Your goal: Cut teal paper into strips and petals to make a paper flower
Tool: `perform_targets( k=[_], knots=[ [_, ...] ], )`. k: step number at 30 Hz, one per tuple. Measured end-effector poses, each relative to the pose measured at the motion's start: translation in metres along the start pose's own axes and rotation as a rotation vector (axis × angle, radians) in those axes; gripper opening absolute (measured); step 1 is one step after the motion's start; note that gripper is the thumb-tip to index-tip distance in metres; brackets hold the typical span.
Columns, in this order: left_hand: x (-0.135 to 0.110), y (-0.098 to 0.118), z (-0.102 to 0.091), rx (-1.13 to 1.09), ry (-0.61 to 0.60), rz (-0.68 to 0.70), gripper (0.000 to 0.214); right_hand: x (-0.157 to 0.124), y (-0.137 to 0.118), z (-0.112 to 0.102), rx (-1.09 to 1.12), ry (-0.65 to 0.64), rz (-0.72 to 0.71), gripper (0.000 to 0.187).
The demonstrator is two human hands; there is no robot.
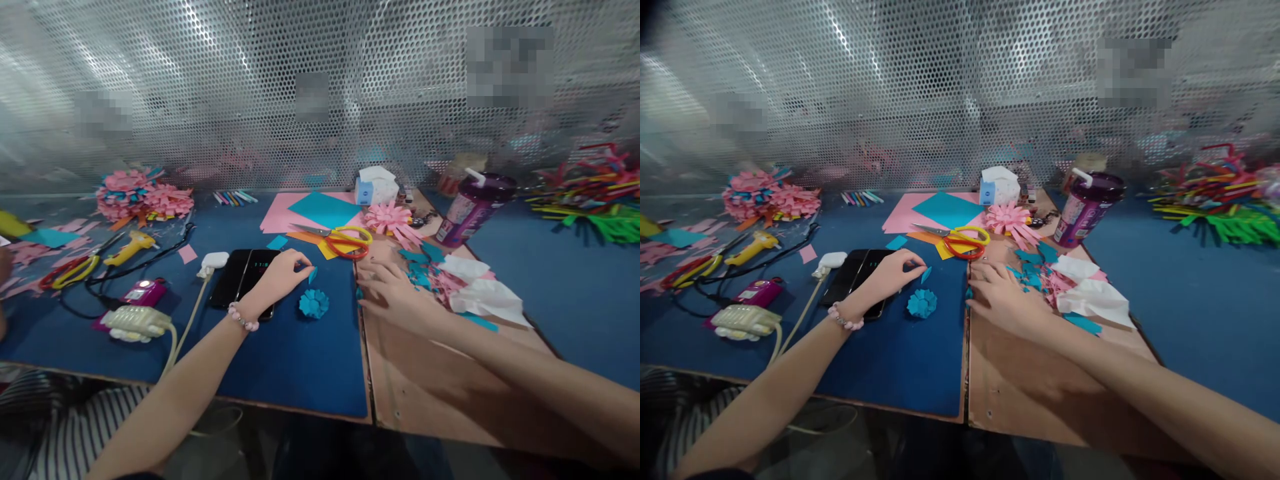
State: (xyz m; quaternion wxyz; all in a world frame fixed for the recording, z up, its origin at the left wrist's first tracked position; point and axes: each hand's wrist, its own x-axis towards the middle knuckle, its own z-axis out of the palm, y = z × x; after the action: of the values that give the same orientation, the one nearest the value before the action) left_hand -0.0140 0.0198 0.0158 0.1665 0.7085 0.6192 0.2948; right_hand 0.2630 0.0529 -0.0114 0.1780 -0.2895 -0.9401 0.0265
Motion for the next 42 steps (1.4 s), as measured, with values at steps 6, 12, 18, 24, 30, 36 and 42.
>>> perform_targets(
  k=[6, 12, 18, 24, 30, 36, 42],
  knots=[
    [-0.001, 0.001, -0.002, 0.001, -0.025, 0.009, 0.021, 0.007, 0.007, 0.004, 0.086, -0.026, 0.095, 0.029],
    [-0.001, 0.000, -0.001, -0.052, -0.007, 0.012, 0.019, 0.011, 0.013, -0.003, 0.368, -0.059, 0.216, 0.021],
    [-0.001, 0.008, -0.010, -0.113, -0.011, -0.005, 0.019, 0.031, 0.013, -0.028, 0.644, -0.102, 0.370, 0.027],
    [-0.003, 0.023, -0.010, -0.450, -0.231, -0.097, 0.032, 0.064, -0.011, -0.029, 1.041, 0.000, 0.549, 0.017],
    [0.001, 0.012, -0.007, -0.565, -0.118, -0.150, 0.028, 0.093, -0.030, -0.008, 1.404, 0.121, 0.683, 0.012],
    [0.007, 0.000, -0.003, -0.762, -0.018, -0.261, 0.028, 0.101, -0.031, 0.008, 1.562, 0.168, 0.686, 0.015],
    [0.008, 0.003, -0.006, -0.764, 0.120, -0.237, 0.022, 0.098, -0.037, 0.013, 1.258, 0.065, 0.566, 0.017]
  ],
)
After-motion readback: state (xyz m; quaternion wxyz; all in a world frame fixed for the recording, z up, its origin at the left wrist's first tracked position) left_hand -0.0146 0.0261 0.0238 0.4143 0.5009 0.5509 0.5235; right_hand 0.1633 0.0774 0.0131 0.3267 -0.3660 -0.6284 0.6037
